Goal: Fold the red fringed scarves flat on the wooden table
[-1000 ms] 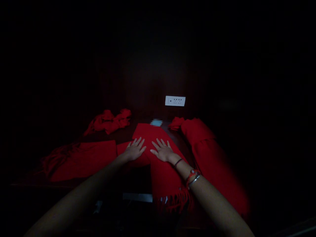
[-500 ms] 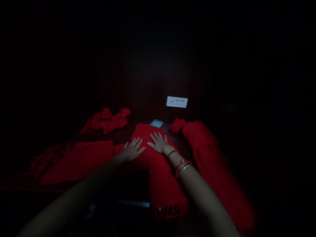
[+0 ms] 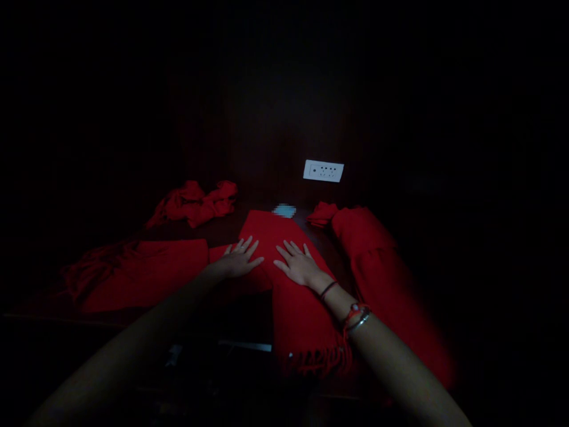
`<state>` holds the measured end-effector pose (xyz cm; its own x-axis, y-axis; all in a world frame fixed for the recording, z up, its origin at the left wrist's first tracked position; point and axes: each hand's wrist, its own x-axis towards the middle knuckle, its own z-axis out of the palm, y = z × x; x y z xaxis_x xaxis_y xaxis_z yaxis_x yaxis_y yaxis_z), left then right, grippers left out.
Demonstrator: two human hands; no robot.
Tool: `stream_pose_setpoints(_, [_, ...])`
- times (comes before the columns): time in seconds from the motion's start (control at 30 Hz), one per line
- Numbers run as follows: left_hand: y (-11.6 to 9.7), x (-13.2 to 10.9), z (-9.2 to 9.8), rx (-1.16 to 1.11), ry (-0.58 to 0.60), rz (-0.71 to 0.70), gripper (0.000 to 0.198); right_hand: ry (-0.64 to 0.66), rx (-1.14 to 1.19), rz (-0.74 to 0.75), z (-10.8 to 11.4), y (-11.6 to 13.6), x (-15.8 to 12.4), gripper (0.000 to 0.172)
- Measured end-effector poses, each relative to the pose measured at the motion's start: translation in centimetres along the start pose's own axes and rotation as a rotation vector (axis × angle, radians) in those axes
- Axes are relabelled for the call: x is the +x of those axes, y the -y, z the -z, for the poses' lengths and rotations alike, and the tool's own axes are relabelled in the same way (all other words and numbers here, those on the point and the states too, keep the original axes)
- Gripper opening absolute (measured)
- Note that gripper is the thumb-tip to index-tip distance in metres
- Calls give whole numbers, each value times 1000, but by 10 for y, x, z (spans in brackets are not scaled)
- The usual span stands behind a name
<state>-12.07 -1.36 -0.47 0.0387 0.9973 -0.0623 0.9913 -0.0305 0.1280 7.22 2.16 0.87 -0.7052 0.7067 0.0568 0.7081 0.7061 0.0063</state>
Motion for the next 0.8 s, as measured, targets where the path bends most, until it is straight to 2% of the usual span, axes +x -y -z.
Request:
stream_pose_setpoints(0.13, [-4,-3,-1,15,-44,16,70,-81,-38,64,-2,4,-15,57])
stream_pose_setpoints(0.23, [-2,-16,-3,16,-46,8,71,-40,-27,76,-5,4,-23,53])
stream_pose_setpoints(0.4, [26,-57,-1,79,-24,-68,62,-20,-9,18,-8,2,-25,53])
stream_pose_setpoints(0.53, [46,-80,13,148,16,62,61,22,13,-14,-7,1,-24,56])
stream_pose_setpoints(0.6, [42,-82,21,173,59,168,63,49,15,-30,-5,2,-21,57])
stream_pose_setpoints(0.67, [27,-78,27,198,72,216,63,70,6,-34,0,3,-16,59])
stream_pose_setpoints(0.8, [-11,-54,27,140,20,142,64,-59,8,-3,13,10,-2,62])
